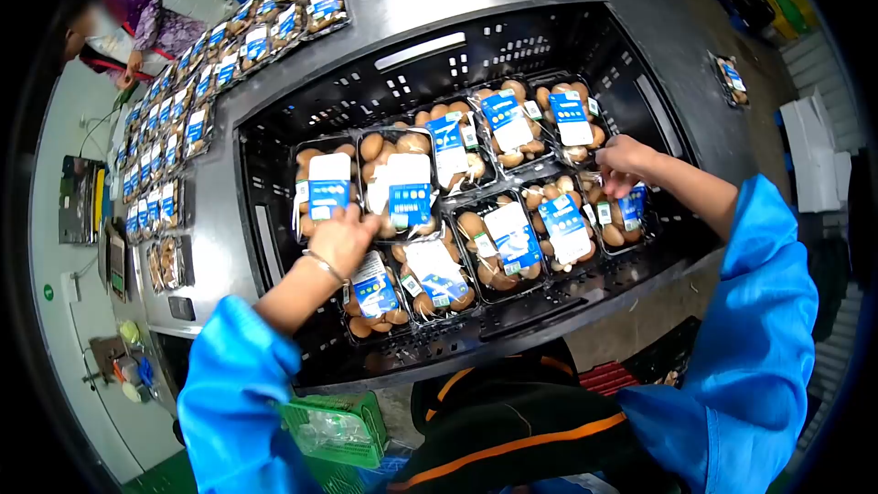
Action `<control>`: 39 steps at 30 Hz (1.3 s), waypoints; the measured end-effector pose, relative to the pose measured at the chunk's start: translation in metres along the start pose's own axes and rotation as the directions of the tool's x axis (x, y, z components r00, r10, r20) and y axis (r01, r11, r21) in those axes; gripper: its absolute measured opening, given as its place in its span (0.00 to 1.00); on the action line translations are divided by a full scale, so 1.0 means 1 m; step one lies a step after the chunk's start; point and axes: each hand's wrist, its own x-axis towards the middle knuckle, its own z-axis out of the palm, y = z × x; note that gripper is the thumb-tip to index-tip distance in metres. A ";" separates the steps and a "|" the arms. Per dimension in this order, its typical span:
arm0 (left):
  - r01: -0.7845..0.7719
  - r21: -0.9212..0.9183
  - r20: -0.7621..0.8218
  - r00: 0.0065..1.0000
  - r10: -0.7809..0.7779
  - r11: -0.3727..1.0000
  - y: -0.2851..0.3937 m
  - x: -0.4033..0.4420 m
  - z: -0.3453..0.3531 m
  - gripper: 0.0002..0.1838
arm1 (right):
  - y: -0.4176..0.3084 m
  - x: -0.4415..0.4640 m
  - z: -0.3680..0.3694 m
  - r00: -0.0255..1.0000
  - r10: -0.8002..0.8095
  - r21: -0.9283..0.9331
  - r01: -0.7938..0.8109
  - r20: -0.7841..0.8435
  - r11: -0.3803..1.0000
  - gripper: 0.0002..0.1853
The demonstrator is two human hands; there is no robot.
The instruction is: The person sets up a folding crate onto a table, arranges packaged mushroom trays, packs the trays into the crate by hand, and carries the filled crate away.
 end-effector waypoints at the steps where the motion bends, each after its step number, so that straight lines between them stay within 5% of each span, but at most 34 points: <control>1: -0.032 0.021 0.049 0.998 0.031 0.999 0.001 -0.004 0.027 0.08 | 0.001 0.018 0.009 1.000 -0.009 0.208 0.013 -0.018 0.978 0.18; 4: 0.064 0.011 0.026 0.998 -0.064 0.998 0.010 -0.003 0.026 0.10 | -0.021 0.045 0.015 0.998 -0.054 0.617 0.049 -0.009 0.786 0.21; 7: 0.013 -0.035 -0.063 0.998 -0.015 0.999 0.020 0.001 -0.002 0.17 | -0.028 0.043 0.008 0.973 -0.142 0.654 0.228 -0.184 0.721 0.19; 10: -0.116 -0.016 -0.125 0.986 0.113 0.993 0.031 0.008 0.004 0.24 | -0.019 0.034 0.000 0.969 -0.215 0.628 0.244 -0.124 0.739 0.19; 12: -0.026 -0.076 -0.066 0.998 0.021 0.997 0.020 0.026 0.014 0.24 | -0.026 0.015 -0.004 0.973 -0.221 0.417 0.227 -0.063 0.880 0.20; 13: 0.025 -0.186 -0.169 0.984 -0.057 0.982 0.018 0.034 0.015 0.24 | -0.029 0.003 0.002 0.962 -0.259 0.252 0.272 -0.085 0.929 0.22; 14: 0.102 -0.272 -0.175 0.973 -0.154 0.957 0.018 0.040 0.010 0.27 | -0.036 -0.013 0.016 0.941 -0.307 0.180 0.329 -0.140 0.927 0.24; 15: 0.175 -0.356 -0.173 0.953 -0.249 0.918 0.019 0.043 0.003 0.32 | -0.041 -0.017 0.025 0.910 -0.414 0.103 0.414 -0.023 0.905 0.31; 17: 0.127 -0.330 -0.187 0.962 -0.197 0.935 0.017 0.034 -0.025 0.44 | -0.063 -0.031 0.063 0.855 -0.505 0.047 0.503 0.121 0.863 0.33; 19: 0.392 -0.002 -0.092 0.916 -0.390 0.920 0.016 0.013 -0.045 0.56 | -0.094 -0.043 0.104 0.853 -0.508 0.000 0.511 0.124 0.859 0.35; 22: 0.647 -0.135 0.669 0.618 -0.413 0.750 -0.013 -0.017 -0.038 0.55 | -0.130 -0.018 0.170 0.856 -0.496 0.138 0.479 0.142 0.867 0.33; 23: 0.678 -0.228 0.659 0.636 -0.402 0.699 -0.014 -0.031 -0.036 0.55 | -0.141 -0.018 0.191 0.829 -0.548 0.155 0.529 0.117 0.834 0.32; 24: 0.562 -0.157 0.607 0.704 -0.369 0.812 -0.009 -0.040 -0.023 0.53 | -0.148 -0.025 0.209 0.784 -0.618 0.156 0.604 0.057 0.782 0.29; 25: 0.638 -0.261 0.686 0.650 -0.327 0.724 -0.016 -0.042 -0.029 0.53 | -0.155 -0.026 0.219 0.721 -0.693 0.132 0.686 0.016 0.716 0.27; 27: 0.632 -0.418 0.619 0.724 -0.305 0.653 -0.028 -0.056 -0.041 0.48 | -0.146 0.014 0.232 0.607 -0.784 -0.112 0.777 -0.131 0.620 0.30; 28: 0.510 -0.474 0.399 0.851 -0.341 0.718 -0.030 -0.067 -0.040 0.41 | -0.142 0.022 0.225 0.632 -0.772 -0.018 0.773 -0.070 0.634 0.32; 30: 0.371 -0.620 0.073 0.905 -0.420 0.692 -0.045 -0.092 -0.077 0.28 | -0.141 0.016 0.218 0.709 -0.705 0.062 0.702 0.032 0.709 0.37; 31: 0.234 -0.663 -0.211 0.853 -0.478 0.711 -0.064 -0.108 -0.083 0.20 | -0.149 0.000 0.211 0.755 -0.653 0.052 0.651 0.067 0.758 0.39; 33: 0.161 -0.707 -0.404 0.707 -0.580 0.688 -0.124 -0.137 -0.066 0.15 | -0.156 -0.007 0.204 0.790 -0.613 -0.236 0.598 0.012 0.766 0.41; 35: 0.340 -0.620 -0.344 0.692 -0.635 0.707 -0.197 -0.171 -0.017 0.10 | -0.177 -0.040 0.201 0.828 -0.538 -0.262 0.490 -0.157 0.831 0.40; 36: 0.433 -0.556 -0.219 0.747 -0.627 0.710 -0.237 -0.188 0.023 0.12 | -0.171 -0.020 0.186 0.723 -0.629 -0.269 0.569 -0.287 0.777 0.35; 39: 0.695 -0.229 0.172 0.718 -0.674 0.682 -0.348 -0.247 0.168 0.19 | -0.234 -0.096 0.202 0.702 -0.567 0.046 0.645 -0.431 0.763 0.24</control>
